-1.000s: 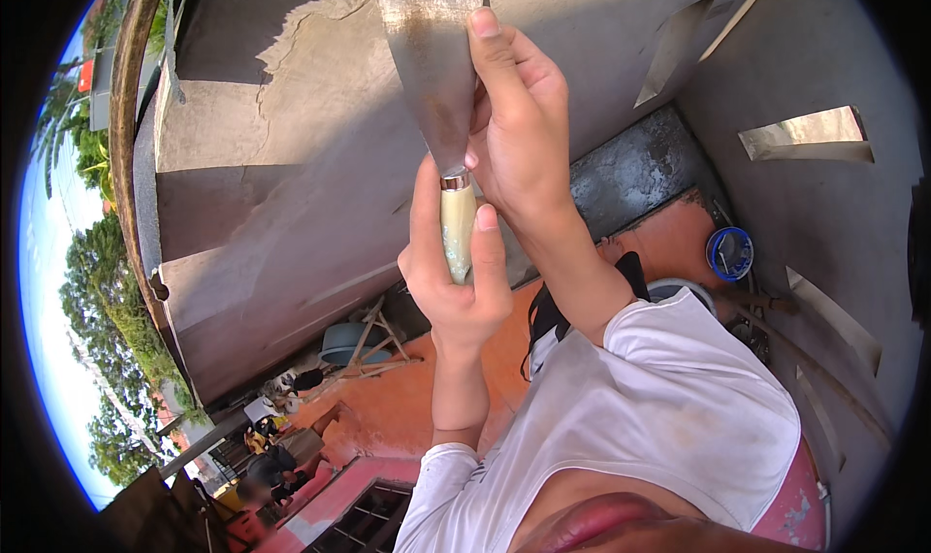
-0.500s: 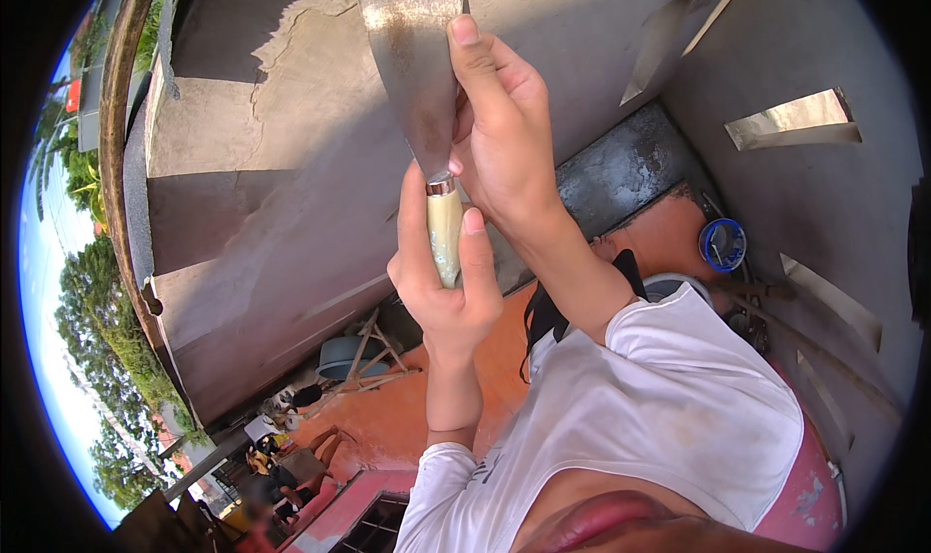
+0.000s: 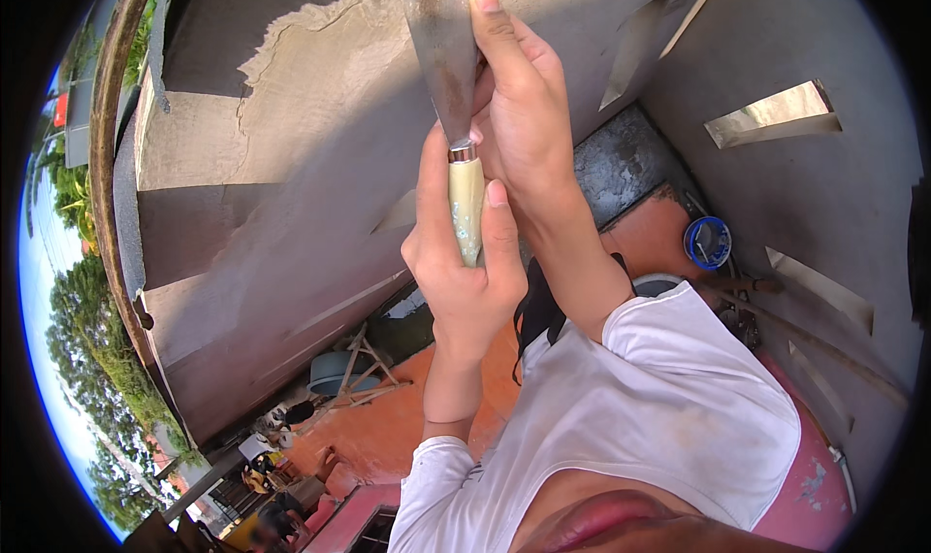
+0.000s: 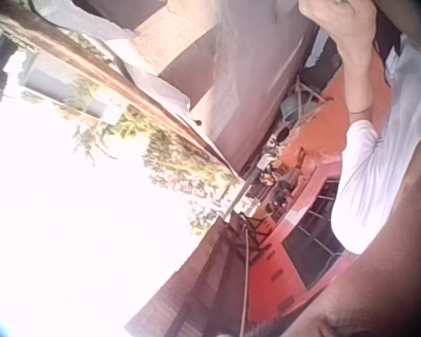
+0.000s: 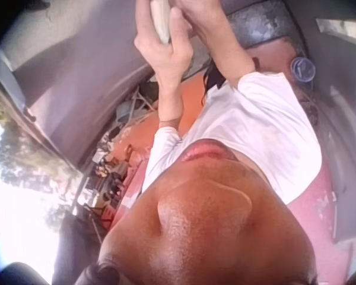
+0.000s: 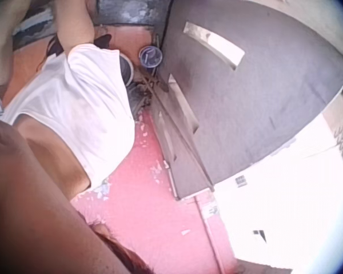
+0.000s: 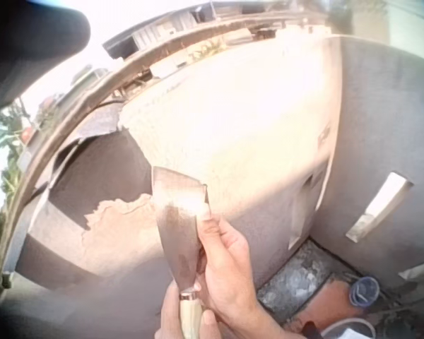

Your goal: The person uses a trowel to apply and smooth plaster on a ceiling surface. They repeatedly scoop material and spread it across the ceiling, working in sections to even out the surface.

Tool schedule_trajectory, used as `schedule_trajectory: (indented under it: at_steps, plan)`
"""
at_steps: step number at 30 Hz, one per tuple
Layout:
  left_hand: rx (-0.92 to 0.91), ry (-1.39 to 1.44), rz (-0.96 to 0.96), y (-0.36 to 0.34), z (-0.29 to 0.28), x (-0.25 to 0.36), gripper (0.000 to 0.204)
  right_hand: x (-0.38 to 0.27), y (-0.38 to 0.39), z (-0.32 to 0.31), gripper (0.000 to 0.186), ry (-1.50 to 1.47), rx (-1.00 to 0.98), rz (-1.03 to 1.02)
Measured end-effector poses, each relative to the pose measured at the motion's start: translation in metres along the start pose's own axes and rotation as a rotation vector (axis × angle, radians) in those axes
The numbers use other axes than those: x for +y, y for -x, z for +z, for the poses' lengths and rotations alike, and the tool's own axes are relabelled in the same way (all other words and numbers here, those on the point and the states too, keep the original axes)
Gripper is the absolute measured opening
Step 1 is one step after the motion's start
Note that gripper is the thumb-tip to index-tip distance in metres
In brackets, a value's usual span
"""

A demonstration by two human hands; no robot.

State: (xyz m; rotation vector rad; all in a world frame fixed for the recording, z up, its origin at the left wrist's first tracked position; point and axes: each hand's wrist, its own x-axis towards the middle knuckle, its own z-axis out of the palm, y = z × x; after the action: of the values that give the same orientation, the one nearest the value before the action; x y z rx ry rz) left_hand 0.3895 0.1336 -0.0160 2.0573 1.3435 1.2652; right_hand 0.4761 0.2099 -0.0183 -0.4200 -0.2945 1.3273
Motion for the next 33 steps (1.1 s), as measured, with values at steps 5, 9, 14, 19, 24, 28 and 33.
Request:
schedule_trajectory:
  at_steps: [5, 9, 14, 19, 24, 28, 33]
  plan:
    - [0.023, -0.026, -0.09, 0.019, -0.001, 0.012, 0.053, 0.01, 0.006, -0.001, 0.038, 0.009, 0.003, 0.02]
    - [0.024, 0.036, -0.249, 0.021, -0.005, 0.011, 0.052, 0.01, 0.007, 0.003, 0.039, 0.017, 0.03, 0.029]
    - [0.048, 0.011, -0.155, 0.017, -0.003, 0.004, 0.05, 0.006, 0.003, 0.002, 0.039, 0.059, 0.006, -0.043]
    - [0.025, -0.015, -0.138, 0.01, 0.001, 0.011, 0.05, 0.004, 0.002, 0.001, 0.039, 0.017, 0.021, 0.003]
    - [0.054, -0.027, -0.137, 0.012, 0.004, 0.014, 0.051, 0.007, -0.001, 0.0, 0.04, 0.031, -0.015, -0.056]
    - [0.061, -0.039, -0.195, 0.019, -0.005, 0.007, 0.051, 0.011, 0.004, 0.004, 0.04, 0.011, -0.015, 0.004]
    - [0.02, -0.068, -0.104, 0.008, -0.004, 0.012, 0.051, 0.007, -0.001, 0.003, 0.039, 0.024, 0.007, -0.052]
